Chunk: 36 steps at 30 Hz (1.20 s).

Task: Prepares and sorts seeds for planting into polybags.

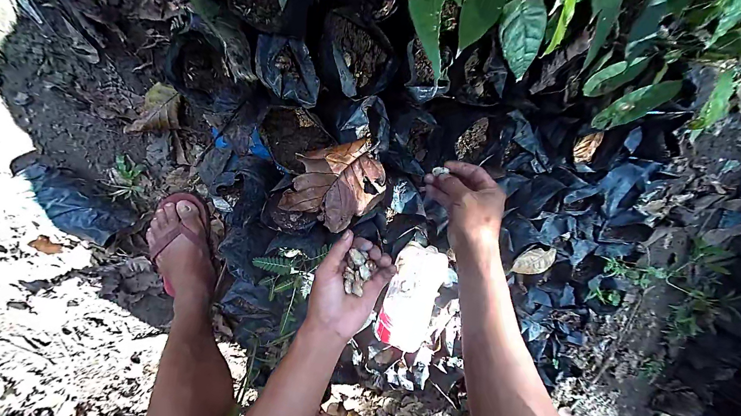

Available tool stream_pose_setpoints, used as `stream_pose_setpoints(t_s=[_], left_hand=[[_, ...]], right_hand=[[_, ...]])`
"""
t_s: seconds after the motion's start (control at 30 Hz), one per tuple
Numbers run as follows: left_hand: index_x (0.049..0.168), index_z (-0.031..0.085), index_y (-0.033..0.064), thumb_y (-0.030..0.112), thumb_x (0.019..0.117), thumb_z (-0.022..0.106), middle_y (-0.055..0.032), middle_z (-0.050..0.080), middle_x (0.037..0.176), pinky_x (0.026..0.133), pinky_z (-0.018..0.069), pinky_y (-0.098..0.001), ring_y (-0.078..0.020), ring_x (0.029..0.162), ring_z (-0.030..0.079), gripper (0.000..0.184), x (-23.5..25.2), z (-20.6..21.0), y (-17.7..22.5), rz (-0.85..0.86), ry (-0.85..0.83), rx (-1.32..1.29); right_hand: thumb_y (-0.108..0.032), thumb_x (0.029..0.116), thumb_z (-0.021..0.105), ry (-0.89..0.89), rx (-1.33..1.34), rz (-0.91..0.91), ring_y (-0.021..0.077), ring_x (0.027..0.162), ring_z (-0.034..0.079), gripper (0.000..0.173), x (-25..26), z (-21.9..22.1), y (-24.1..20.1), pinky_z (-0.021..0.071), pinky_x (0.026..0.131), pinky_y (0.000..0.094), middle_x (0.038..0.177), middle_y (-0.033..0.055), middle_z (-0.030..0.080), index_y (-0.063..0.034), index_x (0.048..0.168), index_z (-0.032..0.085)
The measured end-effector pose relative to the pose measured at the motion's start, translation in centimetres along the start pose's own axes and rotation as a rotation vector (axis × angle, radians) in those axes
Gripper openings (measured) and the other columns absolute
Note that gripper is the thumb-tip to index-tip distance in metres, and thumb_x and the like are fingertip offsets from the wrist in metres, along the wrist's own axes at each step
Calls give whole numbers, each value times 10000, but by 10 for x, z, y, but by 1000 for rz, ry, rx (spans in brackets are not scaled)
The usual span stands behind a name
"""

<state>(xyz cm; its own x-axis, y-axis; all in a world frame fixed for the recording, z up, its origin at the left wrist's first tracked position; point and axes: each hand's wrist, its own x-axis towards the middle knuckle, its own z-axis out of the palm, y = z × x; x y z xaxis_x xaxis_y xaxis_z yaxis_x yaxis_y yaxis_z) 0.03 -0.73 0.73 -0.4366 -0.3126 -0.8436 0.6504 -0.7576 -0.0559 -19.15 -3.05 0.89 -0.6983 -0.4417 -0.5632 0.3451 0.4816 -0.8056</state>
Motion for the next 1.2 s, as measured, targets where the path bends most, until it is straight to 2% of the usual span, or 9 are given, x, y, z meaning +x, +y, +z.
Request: stream_pose_setpoints(t_s=[0.13,0.27,0.5,0.7,0.8,0.9,0.97,1.07,1.2], left_hand=[[903,606,61,320,1099,367,-111,653,805,765,611,-428,-256,775,696,403,-2,-1,1,5,-13,1],[903,611,64,334,1105,337,-106,660,806,781,612,-431,-254,789,702,434,-4,-1,4,10,-1,11],[885,601,71,318,1101,347,-99,653,795,769,612,-423,-249,771,697,415,-2,5,7,12,30,5],[881,596,74,316,1093,350,-97,644,794,760,609,-420,-247,767,690,406,-8,21,7,-17,-5,-43],[896,598,56,312,1091,378,-114,639,807,773,607,-429,-262,776,687,390,-12,26,10,-26,-46,-68],[916,600,52,341,1092,376,-125,640,826,792,601,-440,-270,789,684,406,-11,23,15,-3,-41,-61],[947,628,42,370,1089,378,-143,663,870,825,599,-455,-287,830,696,437,-10,17,19,27,-21,-59],[1076,665,40,426,1092,347,-154,710,1010,922,574,-467,-300,972,710,500,-8,7,23,73,-24,-30],[1208,670,87,503,1100,290,-95,706,1146,909,574,-373,-201,1039,693,574,-7,4,23,153,-49,112]], right_hand=[[-45,933,701,46,-542,-183,149,860,756,167,34,24,8,638,832,348,980,71,766,-49,1099,726],[-87,930,674,111,-920,-462,282,1024,698,154,47,44,29,558,943,455,1033,141,726,-48,1050,761],[-62,937,628,122,-1003,-521,294,969,679,120,59,54,47,572,866,433,993,161,669,-14,971,733],[-18,947,593,11,-1094,-509,347,1039,662,146,57,42,53,569,924,460,1078,224,637,58,934,718],[-12,961,572,-81,-1134,-487,385,1150,633,178,51,34,52,540,1005,485,1209,275,606,78,999,721],[-23,970,548,-119,-1072,-532,345,1224,628,276,40,27,39,514,1063,479,1283,227,647,16,1170,734],[-46,988,539,-110,-991,-558,299,1178,664,283,14,23,22,545,1012,464,1283,188,670,-13,1197,726],[-89,1007,583,-260,-813,-496,182,918,698,203,-56,16,-11,609,782,394,1153,104,689,-70,1162,713],[-155,956,714,-458,-796,-465,55,795,682,105,-112,24,-14,609,725,260,992,1,715,-111,1037,762]])
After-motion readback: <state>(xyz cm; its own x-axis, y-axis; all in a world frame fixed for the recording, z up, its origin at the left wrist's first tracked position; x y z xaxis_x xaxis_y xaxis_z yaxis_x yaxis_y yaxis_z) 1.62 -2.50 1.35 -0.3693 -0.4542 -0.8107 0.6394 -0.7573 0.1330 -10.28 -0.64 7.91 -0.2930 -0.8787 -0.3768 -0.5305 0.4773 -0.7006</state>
